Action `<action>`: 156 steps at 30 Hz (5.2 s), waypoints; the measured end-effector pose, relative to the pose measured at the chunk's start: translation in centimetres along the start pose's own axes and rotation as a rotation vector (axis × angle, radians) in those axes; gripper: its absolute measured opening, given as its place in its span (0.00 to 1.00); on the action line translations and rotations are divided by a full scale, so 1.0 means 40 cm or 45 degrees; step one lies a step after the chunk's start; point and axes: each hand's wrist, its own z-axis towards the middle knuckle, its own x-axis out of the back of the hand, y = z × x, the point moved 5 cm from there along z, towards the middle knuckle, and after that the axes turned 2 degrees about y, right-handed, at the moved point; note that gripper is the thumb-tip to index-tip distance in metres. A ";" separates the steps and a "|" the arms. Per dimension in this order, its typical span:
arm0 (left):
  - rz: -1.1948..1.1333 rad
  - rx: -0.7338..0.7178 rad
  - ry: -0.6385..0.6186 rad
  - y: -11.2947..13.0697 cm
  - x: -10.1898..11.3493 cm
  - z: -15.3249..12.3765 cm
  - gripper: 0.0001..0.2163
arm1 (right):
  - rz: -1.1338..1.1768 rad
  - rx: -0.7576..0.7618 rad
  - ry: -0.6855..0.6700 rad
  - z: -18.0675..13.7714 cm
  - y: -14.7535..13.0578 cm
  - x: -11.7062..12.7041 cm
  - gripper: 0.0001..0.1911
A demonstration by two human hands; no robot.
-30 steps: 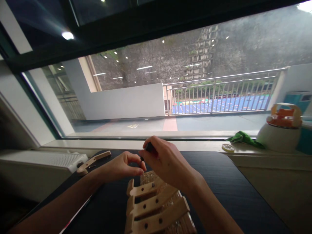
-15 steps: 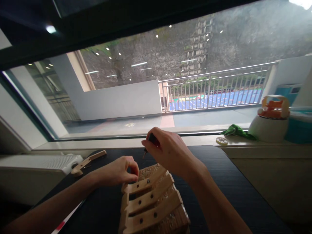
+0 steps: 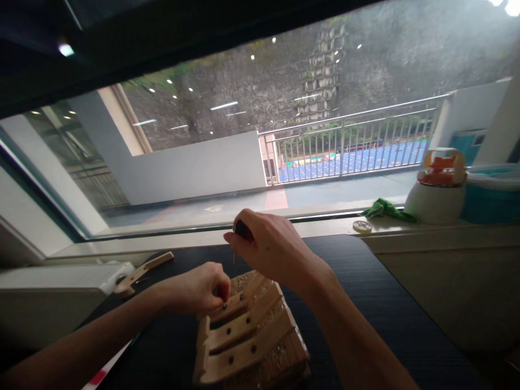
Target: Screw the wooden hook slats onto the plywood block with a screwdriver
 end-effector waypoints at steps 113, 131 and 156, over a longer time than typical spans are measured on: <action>-1.146 -0.028 0.890 -0.108 -0.191 -0.056 0.05 | -0.084 0.086 -0.812 0.037 -0.094 -0.172 0.10; -1.189 -0.043 0.924 -0.111 -0.190 -0.055 0.05 | -0.301 0.174 -0.855 0.061 -0.103 -0.180 0.11; -1.185 -0.039 0.952 -0.115 -0.193 -0.058 0.04 | -0.526 0.151 -1.333 0.089 -0.126 -0.199 0.12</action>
